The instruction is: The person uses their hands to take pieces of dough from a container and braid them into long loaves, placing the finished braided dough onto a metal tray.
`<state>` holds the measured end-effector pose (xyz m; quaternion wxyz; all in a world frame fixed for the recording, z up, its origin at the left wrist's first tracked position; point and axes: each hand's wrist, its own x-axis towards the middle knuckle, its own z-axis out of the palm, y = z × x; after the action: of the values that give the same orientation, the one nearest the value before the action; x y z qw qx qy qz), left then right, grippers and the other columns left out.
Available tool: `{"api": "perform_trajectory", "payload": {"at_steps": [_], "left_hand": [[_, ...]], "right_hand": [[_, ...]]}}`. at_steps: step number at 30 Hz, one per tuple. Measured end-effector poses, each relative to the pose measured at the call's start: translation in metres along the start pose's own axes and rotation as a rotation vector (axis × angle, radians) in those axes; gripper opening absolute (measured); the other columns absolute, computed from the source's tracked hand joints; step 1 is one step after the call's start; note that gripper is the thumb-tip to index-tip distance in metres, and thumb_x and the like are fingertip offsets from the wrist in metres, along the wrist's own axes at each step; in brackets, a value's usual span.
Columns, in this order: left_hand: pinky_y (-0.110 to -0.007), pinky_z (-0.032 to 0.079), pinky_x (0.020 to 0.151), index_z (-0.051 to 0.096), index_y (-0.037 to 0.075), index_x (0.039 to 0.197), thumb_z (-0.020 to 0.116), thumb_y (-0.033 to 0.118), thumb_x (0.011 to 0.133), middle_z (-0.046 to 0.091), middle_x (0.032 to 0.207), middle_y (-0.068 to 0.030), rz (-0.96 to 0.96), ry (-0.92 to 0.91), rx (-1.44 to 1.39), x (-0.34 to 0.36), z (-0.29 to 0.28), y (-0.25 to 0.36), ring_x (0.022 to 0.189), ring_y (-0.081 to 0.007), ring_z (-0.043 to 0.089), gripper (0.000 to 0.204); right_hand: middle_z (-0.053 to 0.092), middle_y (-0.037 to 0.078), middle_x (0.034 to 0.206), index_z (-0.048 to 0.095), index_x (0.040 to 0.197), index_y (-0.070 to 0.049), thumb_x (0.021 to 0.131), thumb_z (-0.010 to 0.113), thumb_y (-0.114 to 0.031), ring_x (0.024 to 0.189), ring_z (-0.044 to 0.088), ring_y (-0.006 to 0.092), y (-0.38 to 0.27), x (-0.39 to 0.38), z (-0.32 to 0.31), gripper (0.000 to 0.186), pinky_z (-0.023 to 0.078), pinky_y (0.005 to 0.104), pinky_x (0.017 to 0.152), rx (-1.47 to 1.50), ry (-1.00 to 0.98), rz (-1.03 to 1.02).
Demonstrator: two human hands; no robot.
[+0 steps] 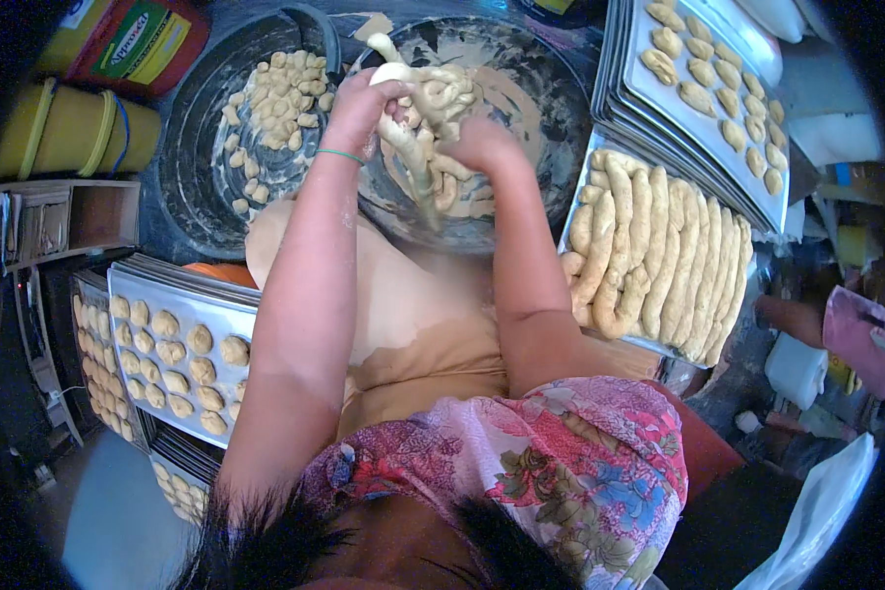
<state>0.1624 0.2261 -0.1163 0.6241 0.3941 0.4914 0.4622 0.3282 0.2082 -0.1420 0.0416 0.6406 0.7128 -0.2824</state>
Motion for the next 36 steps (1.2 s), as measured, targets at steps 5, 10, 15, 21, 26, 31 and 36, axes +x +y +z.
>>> {"api": "perform_trajectory", "payload": {"at_steps": [5,10,15,21,26,31,36], "left_hand": [[-0.034,0.046,0.058,0.058,-0.003,0.083,0.068,0.018,0.065,0.061,0.072,-0.0138,0.090,0.316,0.504,0.006,-0.010,-0.013,0.062,-0.0239,0.059,0.030],[-0.040,0.041,0.086,0.056,0.001,0.104,0.066,0.035,0.066,0.047,0.116,-0.0249,-0.155,0.224,1.090,0.012,-0.018,-0.020,0.101,-0.0360,0.051,0.052],[-0.037,0.037,0.092,0.046,0.000,0.119,0.064,0.039,0.068,0.040,0.123,-0.0224,0.032,0.138,0.942,0.013,-0.019,-0.025,0.108,-0.0338,0.047,0.067],[-0.036,0.037,0.093,0.047,0.001,0.119,0.063,0.038,0.070,0.040,0.123,-0.0219,-0.033,0.033,0.957,0.014,-0.023,-0.031,0.110,-0.0317,0.047,0.064],[-0.037,0.037,0.093,0.047,0.001,0.119,0.063,0.039,0.070,0.040,0.125,-0.0224,-0.040,0.004,0.909,0.015,-0.027,-0.031,0.112,-0.0316,0.046,0.064],[-0.038,0.036,0.093,0.047,0.001,0.119,0.062,0.041,0.071,0.041,0.124,-0.0212,-0.043,0.058,0.946,0.012,-0.026,-0.032,0.111,-0.0307,0.046,0.064],[-0.037,0.037,0.093,0.046,0.003,0.120,0.062,0.042,0.070,0.039,0.126,-0.0180,-0.050,0.037,1.010,0.013,-0.026,-0.031,0.110,-0.0300,0.047,0.066]], "right_hand": [[0.060,0.014,0.089,0.058,0.098,-0.003,0.076,0.061,-0.030,0.081,0.058,0.0266,-0.046,-0.036,-0.008,0.036,0.045,0.0334,0.074,0.353,-0.321,-0.706],[0.059,0.010,0.081,0.059,0.084,-0.005,0.076,0.063,-0.029,0.071,0.058,0.0201,-0.088,-0.110,-0.063,0.026,0.044,0.0291,0.059,1.074,-0.754,-1.473],[0.058,0.010,0.077,0.059,0.081,-0.004,0.075,0.063,-0.033,0.068,0.056,0.0215,-0.145,-0.141,-0.056,0.030,0.044,0.0299,0.057,1.303,-0.737,-1.773],[0.056,0.010,0.072,0.059,0.077,-0.003,0.074,0.063,-0.038,0.065,0.055,0.0232,-0.178,-0.156,-0.048,0.036,0.043,0.0309,0.055,1.381,-0.607,-1.852],[0.055,0.010,0.068,0.058,0.074,-0.002,0.073,0.063,-0.042,0.063,0.054,0.0247,-0.193,-0.163,-0.044,0.041,0.043,0.0317,0.053,1.413,-0.523,-1.904],[0.053,0.010,0.064,0.058,0.070,-0.001,0.072,0.062,-0.047,0.060,0.053,0.0261,-0.202,-0.170,-0.042,0.046,0.042,0.0325,0.052,1.478,-0.450,-1.975],[0.052,0.011,0.061,0.056,0.066,-0.002,0.072,0.061,-0.049,0.058,0.052,0.0284,-0.200,-0.157,-0.047,0.048,0.041,0.0342,0.051,1.341,-0.426,-1.950]]}}
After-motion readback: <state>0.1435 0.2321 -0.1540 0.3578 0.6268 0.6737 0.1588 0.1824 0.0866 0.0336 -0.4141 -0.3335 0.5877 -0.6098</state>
